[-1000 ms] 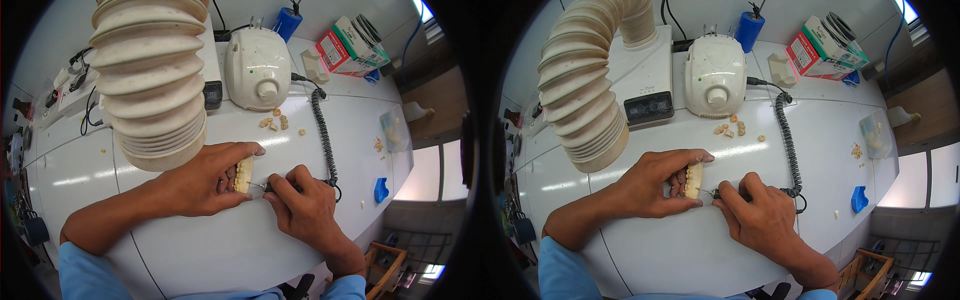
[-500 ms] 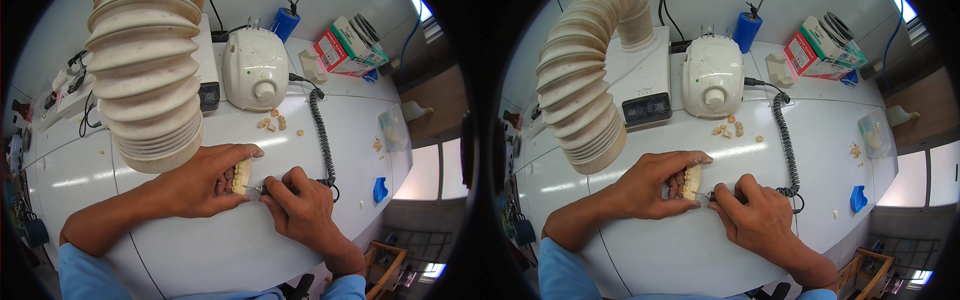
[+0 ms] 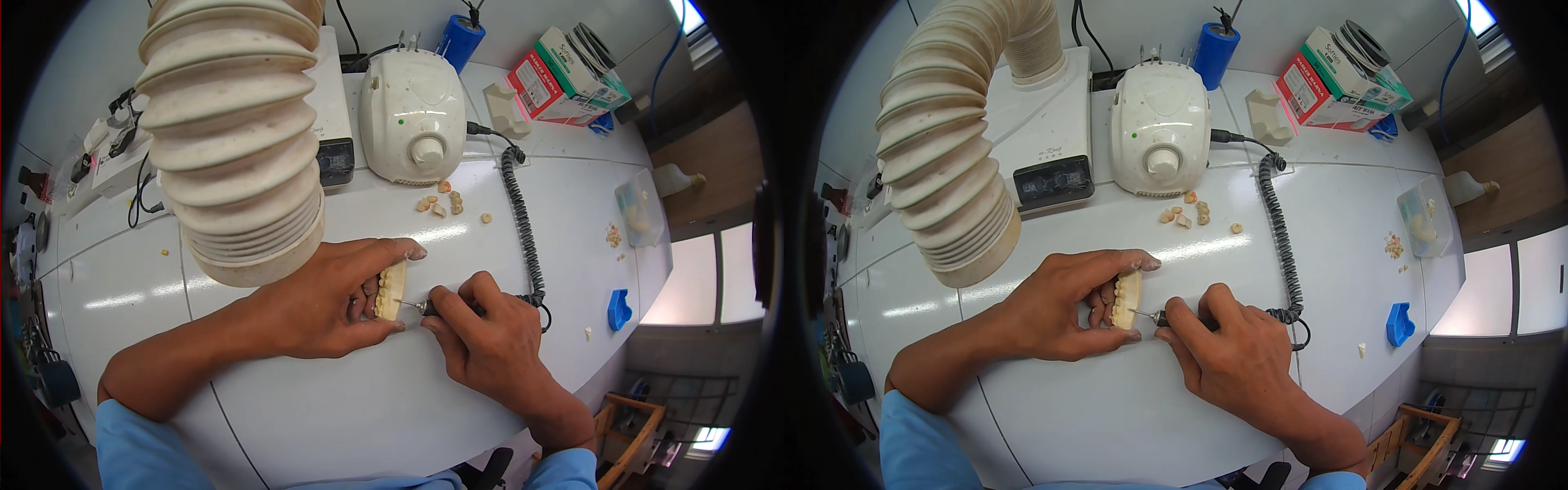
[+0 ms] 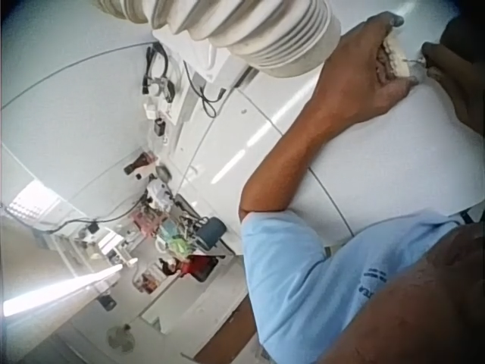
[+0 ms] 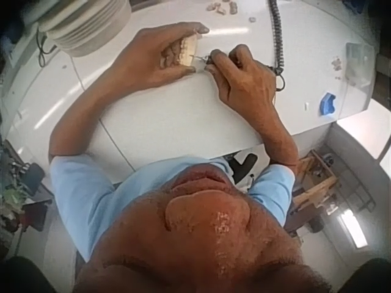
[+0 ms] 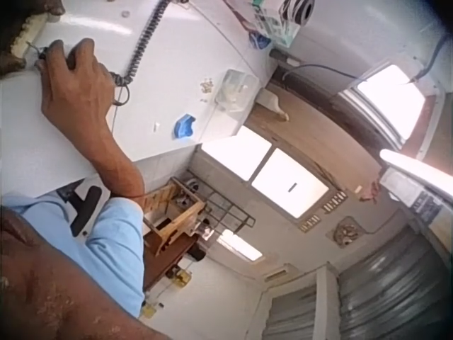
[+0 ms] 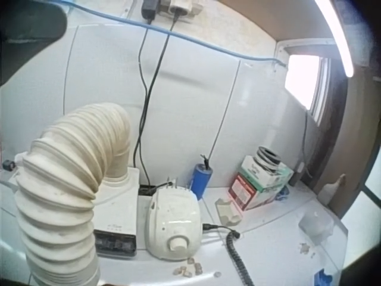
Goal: Refining a dental plaster model using a dental handpiece tool at a laboratory bench.
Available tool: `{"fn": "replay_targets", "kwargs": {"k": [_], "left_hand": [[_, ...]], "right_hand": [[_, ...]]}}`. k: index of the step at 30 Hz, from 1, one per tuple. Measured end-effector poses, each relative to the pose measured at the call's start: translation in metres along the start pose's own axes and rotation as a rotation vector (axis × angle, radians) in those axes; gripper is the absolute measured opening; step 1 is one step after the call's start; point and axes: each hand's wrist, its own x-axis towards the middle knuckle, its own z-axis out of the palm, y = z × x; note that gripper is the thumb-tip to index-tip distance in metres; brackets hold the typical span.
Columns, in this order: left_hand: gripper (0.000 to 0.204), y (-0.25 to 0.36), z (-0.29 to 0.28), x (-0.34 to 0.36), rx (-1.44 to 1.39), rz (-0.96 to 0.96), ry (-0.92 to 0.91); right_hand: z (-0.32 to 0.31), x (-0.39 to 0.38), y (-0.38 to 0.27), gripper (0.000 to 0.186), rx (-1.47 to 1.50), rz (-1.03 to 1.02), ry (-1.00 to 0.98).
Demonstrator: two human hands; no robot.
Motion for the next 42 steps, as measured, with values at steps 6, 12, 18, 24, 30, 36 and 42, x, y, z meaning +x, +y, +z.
{"fn": "replay_targets", "kwargs": {"k": [6,12,18,24,30,36,42], "left_hand": [[0.079,0.007,-0.005,0.005,0.044,0.023,-0.009],[0.081,0.008,0.008,0.004,-0.005,-0.113,0.026],[0.083,-0.010,0.008,0.002,-0.232,-0.110,0.212],[0.084,-0.015,0.005,0.010,-0.182,-0.071,0.278],[0.080,-0.002,0.012,0.012,-0.113,-0.013,0.165],[0.080,-0.004,0.012,-0.007,-0.121,-0.020,0.131],[0.081,-0.010,0.013,-0.005,-0.180,-0.006,0.099]], "right_hand": [[-0.005,0.001,0.003,0.020,-0.009,0.039,0.071],[0.008,-0.015,0.022,0.026,-0.001,0.113,0.150],[0.019,-0.004,0.026,0.035,0.067,0.050,0.170],[0.028,0.006,0.037,0.031,-0.018,-0.018,0.274],[0.008,-0.005,0.036,0.028,-0.027,-0.016,0.321],[0.011,0.002,0.027,0.030,0.064,0.117,0.229],[-0.004,0.024,0.029,0.035,0.014,0.343,0.016]]}}
